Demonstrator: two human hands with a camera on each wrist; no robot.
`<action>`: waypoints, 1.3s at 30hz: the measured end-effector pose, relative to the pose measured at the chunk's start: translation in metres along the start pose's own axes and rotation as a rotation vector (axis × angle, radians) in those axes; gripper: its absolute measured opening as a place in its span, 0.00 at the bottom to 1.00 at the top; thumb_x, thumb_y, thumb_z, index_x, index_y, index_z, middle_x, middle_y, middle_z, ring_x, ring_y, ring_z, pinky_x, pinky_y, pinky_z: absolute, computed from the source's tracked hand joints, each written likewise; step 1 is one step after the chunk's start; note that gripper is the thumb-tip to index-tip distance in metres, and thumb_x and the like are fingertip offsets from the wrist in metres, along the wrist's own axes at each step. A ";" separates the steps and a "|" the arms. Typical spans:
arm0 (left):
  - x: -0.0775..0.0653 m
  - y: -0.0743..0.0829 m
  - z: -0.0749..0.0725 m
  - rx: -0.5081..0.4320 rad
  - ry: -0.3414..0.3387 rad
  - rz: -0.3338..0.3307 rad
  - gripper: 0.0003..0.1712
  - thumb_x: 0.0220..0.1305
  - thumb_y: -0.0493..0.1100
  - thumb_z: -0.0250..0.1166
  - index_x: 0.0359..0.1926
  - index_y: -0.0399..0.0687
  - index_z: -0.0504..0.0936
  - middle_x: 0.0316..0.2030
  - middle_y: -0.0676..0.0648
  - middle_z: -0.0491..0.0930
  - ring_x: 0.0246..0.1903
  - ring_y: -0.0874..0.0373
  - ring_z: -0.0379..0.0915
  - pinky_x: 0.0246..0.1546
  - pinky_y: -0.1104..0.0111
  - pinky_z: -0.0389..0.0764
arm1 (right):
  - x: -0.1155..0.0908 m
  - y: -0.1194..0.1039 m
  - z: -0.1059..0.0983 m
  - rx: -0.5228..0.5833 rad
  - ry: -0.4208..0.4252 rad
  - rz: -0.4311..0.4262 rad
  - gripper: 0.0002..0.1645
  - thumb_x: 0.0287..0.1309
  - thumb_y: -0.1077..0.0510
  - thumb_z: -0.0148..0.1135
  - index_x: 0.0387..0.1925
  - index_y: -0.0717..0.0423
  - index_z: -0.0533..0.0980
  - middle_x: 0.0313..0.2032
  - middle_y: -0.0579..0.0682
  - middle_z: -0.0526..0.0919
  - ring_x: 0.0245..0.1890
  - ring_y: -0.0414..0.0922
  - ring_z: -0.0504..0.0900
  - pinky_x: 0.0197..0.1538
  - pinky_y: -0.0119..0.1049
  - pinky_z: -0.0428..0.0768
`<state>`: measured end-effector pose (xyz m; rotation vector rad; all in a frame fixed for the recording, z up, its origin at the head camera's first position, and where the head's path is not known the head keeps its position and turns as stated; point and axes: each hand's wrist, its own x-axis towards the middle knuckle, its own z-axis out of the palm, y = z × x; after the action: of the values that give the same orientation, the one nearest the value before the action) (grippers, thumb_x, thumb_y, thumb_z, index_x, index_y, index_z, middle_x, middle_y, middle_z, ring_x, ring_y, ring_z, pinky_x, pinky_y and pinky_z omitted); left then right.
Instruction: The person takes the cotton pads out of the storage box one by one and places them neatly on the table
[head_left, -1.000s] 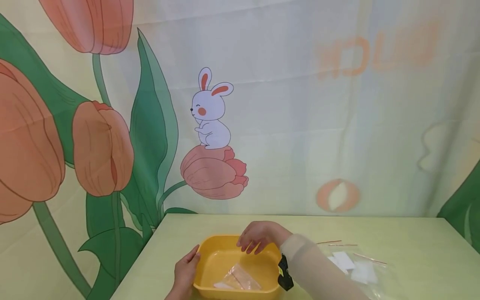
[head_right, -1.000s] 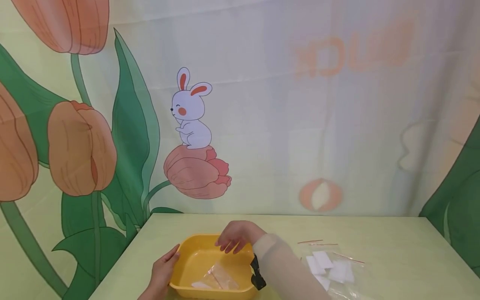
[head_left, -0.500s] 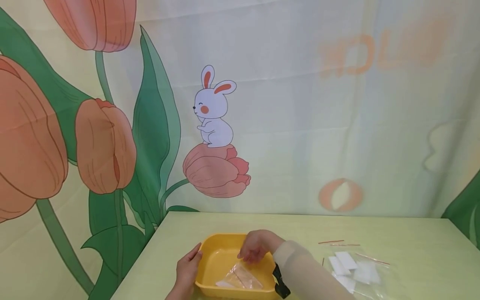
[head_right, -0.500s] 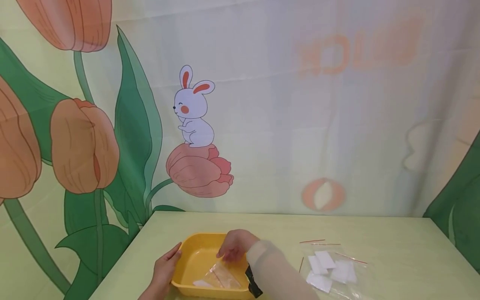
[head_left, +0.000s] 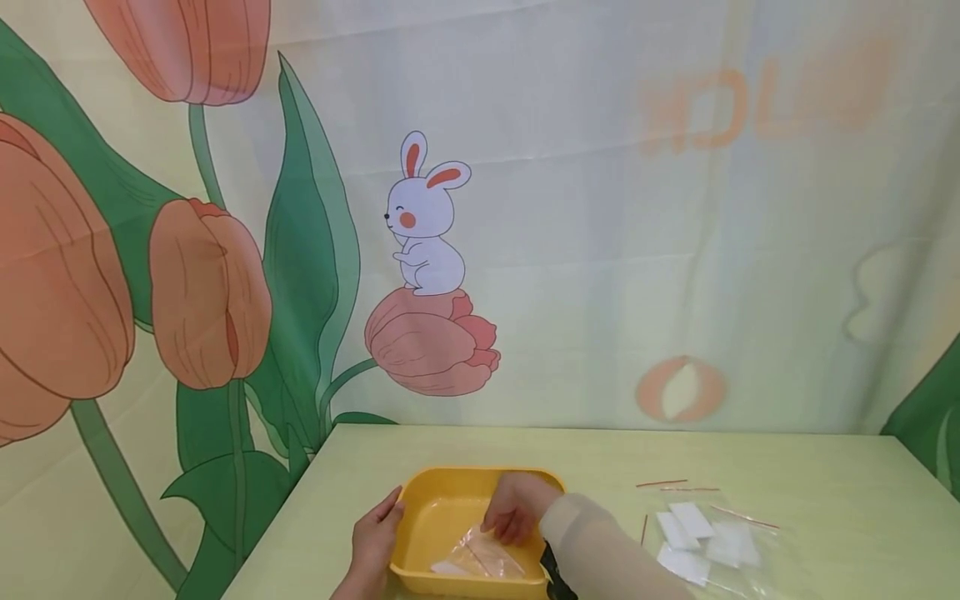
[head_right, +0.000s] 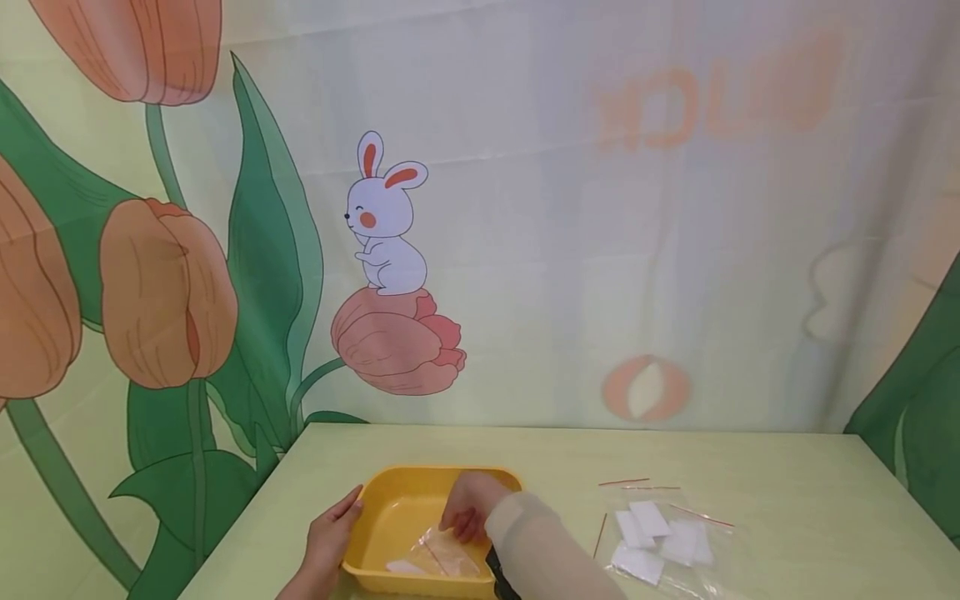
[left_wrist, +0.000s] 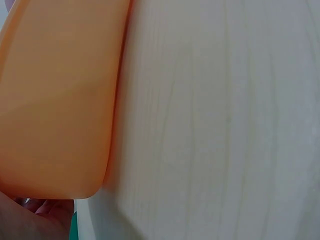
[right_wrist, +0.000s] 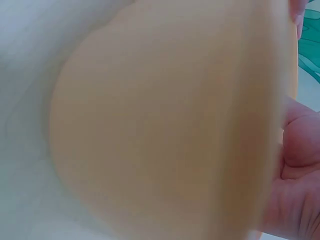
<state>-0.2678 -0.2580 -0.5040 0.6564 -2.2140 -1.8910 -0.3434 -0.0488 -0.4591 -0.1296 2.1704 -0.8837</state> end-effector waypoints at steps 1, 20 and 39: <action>0.000 0.000 0.000 0.000 0.001 0.005 0.26 0.79 0.39 0.52 0.71 0.32 0.67 0.73 0.31 0.61 0.76 0.32 0.54 0.74 0.45 0.64 | 0.000 0.000 0.000 0.001 -0.006 0.001 0.12 0.60 0.59 0.71 0.24 0.62 0.81 0.23 0.51 0.81 0.24 0.42 0.78 0.51 0.39 0.89; -0.003 0.003 0.002 0.003 0.002 -0.001 0.26 0.80 0.39 0.52 0.72 0.32 0.66 0.73 0.30 0.61 0.75 0.32 0.55 0.73 0.45 0.66 | -0.004 -0.002 -0.004 -0.004 0.088 -0.123 0.03 0.62 0.69 0.65 0.31 0.63 0.83 0.23 0.51 0.80 0.19 0.42 0.78 0.40 0.39 0.91; 0.001 0.001 0.002 0.013 0.013 -0.049 0.26 0.80 0.39 0.51 0.73 0.34 0.66 0.74 0.31 0.62 0.75 0.33 0.57 0.73 0.46 0.67 | -0.021 -0.005 -0.032 0.061 0.138 -0.224 0.01 0.63 0.67 0.67 0.36 0.62 0.83 0.30 0.52 0.81 0.25 0.44 0.80 0.40 0.37 0.91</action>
<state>-0.2702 -0.2562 -0.5033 0.7295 -2.2242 -1.8908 -0.3519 -0.0275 -0.4278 -0.2934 2.2840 -1.1132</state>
